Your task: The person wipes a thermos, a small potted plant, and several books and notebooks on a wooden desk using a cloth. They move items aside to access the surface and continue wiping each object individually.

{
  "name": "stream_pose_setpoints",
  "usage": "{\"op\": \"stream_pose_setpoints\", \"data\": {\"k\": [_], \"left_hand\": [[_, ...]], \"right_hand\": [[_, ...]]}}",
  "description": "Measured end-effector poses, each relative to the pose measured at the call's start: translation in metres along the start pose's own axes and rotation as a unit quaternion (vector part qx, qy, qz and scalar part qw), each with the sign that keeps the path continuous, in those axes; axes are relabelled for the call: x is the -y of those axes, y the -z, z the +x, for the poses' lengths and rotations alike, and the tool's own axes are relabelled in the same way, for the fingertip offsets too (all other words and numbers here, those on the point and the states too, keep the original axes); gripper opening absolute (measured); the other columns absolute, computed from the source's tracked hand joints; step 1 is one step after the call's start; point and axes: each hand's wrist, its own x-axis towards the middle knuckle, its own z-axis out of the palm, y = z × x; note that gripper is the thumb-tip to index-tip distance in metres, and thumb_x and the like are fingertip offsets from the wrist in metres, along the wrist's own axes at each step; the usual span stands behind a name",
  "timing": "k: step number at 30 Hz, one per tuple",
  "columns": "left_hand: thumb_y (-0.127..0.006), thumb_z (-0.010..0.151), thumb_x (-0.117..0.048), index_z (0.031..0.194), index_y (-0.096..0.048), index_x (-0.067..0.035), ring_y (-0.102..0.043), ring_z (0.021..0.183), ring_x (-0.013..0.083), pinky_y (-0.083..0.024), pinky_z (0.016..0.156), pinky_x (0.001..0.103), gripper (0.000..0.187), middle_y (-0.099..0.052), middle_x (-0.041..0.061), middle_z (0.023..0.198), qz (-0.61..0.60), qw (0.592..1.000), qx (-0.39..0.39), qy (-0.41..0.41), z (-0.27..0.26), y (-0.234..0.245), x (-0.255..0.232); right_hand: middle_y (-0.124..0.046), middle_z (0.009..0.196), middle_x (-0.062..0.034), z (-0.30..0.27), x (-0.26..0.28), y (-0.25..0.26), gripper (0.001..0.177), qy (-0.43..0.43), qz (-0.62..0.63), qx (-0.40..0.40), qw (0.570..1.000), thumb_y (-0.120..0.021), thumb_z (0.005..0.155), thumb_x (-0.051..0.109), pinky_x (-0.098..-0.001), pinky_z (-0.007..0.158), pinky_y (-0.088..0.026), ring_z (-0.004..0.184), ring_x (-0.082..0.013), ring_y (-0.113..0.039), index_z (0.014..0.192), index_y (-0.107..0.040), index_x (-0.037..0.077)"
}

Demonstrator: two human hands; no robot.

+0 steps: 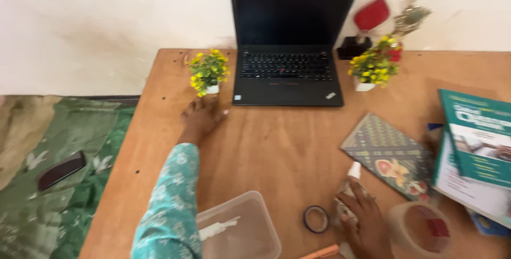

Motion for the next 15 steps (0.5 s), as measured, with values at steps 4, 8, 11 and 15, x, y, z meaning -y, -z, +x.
{"op": "stream_pose_setpoints", "data": {"k": [4,8,11,15], "left_hand": [[-0.056,0.087,-0.073,0.154,-0.043,-0.036,-0.014,0.154,0.0447,-0.023,0.117,0.068,0.078,-0.006,0.017,0.172,-0.055,0.996,0.054,0.041,-0.019,0.014,0.002],[-0.066,0.085,-0.067,0.154,-0.044,-0.029,-0.017,0.152,0.0469,-0.029,0.115,0.068,0.082,-0.006,0.017,0.171,0.023,0.994,0.101,0.032,-0.06,0.034,-0.025],[-0.068,0.086,-0.058,0.151,-0.048,-0.025,-0.021,0.152,0.0451,-0.033,0.114,0.061,0.075,-0.02,0.019,0.167,0.008,0.997,-0.005,-0.082,-0.113,0.041,-0.06],[-0.071,0.089,-0.041,0.147,-0.053,-0.017,-0.038,0.143,0.0444,-0.037,0.116,0.051,0.065,-0.04,0.023,0.159,-0.115,0.938,-0.159,-0.286,-0.192,0.02,-0.132]], "right_hand": [[-0.038,0.161,-0.018,0.006,0.014,0.009,0.043,0.015,0.009,-0.004,1.0,-0.05,0.097,0.036,-0.0527,0.117,-0.028,0.144,-0.0393,-0.041,0.129,-0.064,0.011],[-0.039,0.161,-0.0191,0.009,0.022,0.014,0.039,0.039,0.013,-0.012,0.999,-0.05,0.1,0.032,-0.0488,0.118,-0.029,0.146,-0.0374,-0.04,0.128,-0.063,0.009],[-0.039,0.161,-0.0225,0.008,0.02,0.015,0.038,0.044,0.028,-0.034,0.998,-0.045,0.104,0.027,-0.0515,0.121,-0.026,0.147,-0.0406,-0.037,0.132,-0.062,0.007],[-0.048,0.154,-0.0262,0.003,0.02,0.014,0.038,0.043,0.095,-0.068,0.992,-0.042,0.105,0.02,-0.0519,0.12,-0.025,0.15,-0.0484,-0.031,0.135,-0.06,0.004]]}}
